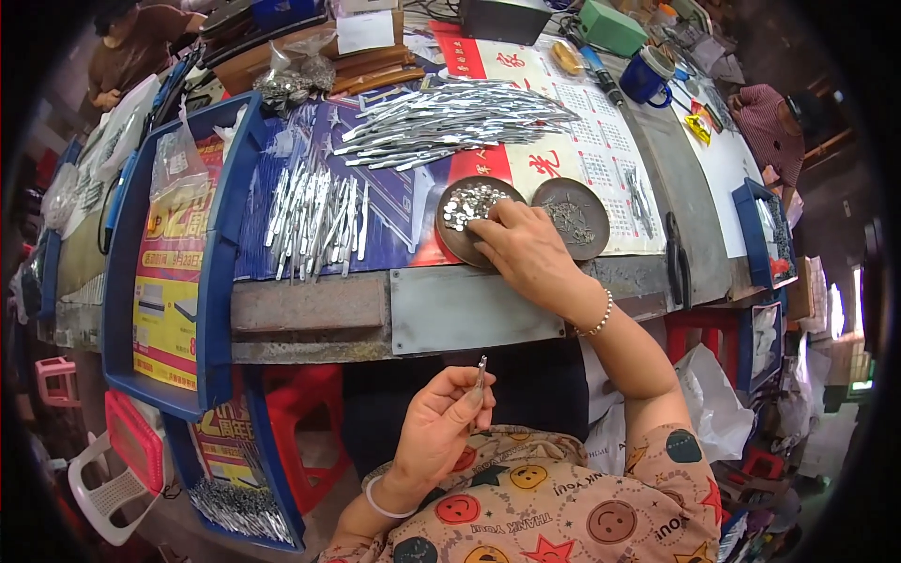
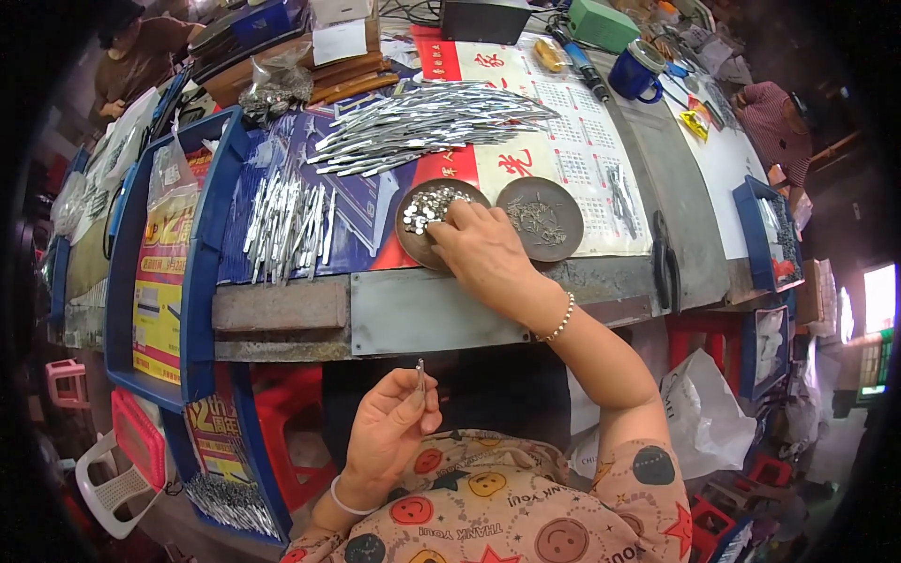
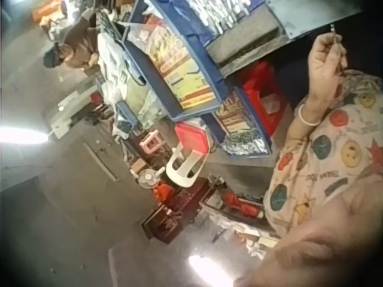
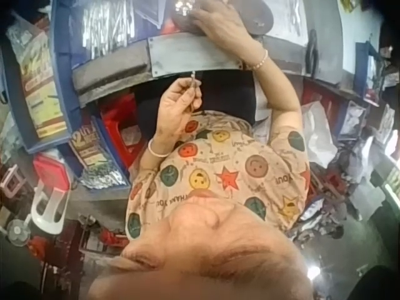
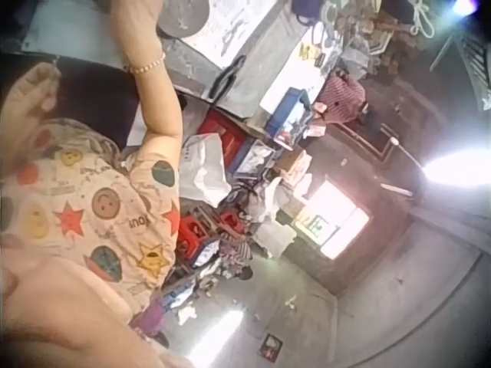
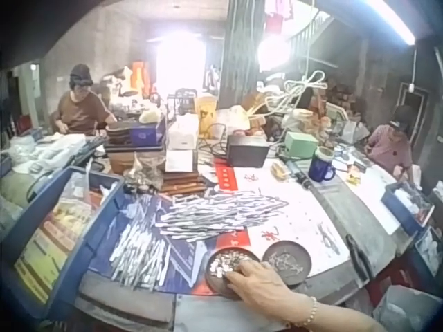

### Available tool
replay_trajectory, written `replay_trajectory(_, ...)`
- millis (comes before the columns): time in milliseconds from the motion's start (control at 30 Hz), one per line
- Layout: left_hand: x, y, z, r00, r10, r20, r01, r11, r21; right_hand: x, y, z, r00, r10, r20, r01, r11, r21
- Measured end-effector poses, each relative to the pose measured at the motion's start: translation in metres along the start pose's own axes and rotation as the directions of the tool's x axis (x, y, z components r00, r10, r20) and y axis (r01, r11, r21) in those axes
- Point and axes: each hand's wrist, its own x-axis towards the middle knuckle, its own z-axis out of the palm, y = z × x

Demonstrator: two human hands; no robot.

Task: Assembling small metal components by hand at a manufacturing workbench.

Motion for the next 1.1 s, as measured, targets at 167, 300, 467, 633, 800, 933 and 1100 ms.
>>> replay_trajectory(167,0.001,0.005,-0.003,1.0,-0.026,-0.006,0.026,0.999,0.022,-0.003,-0.003,-0.006,0.998,-0.044,0.033,0.044,0.999,-0.017)
replay_trajectory(300,0.003,0.005,-0.002,0.999,-0.033,-0.019,0.034,0.999,0.04,-0.009,-0.007,-0.013,0.994,-0.109,0.025,0.108,0.993,0.044)
replay_trajectory(467,0.005,0.003,-0.001,0.998,-0.011,-0.058,0.014,0.999,0.053,-0.01,-0.007,-0.006,0.993,-0.116,0.036,0.114,0.992,0.055)
replay_trajectory(633,0.009,-0.001,0.0,0.992,0.062,-0.107,-0.055,0.996,0.072,-0.014,-0.007,-0.007,0.989,-0.15,-0.013,0.15,0.986,0.067)
replay_trajectory(800,0.013,-0.003,0.0,0.974,0.18,-0.135,-0.164,0.979,0.117,-0.052,-0.037,-0.035,1.0,0.02,0.0,-0.017,0.836,0.548)
replay_trajectory(933,0.018,-0.01,-0.001,0.974,0.193,-0.117,-0.176,0.974,0.142,-0.076,-0.053,-0.032,0.997,0.033,0.075,-0.078,0.684,0.725)
replay_trajectory(1100,0.019,-0.016,0.001,0.977,0.197,-0.076,-0.169,0.945,0.28,-0.086,-0.057,-0.021,0.996,0.084,-0.009,-0.048,0.648,0.76)
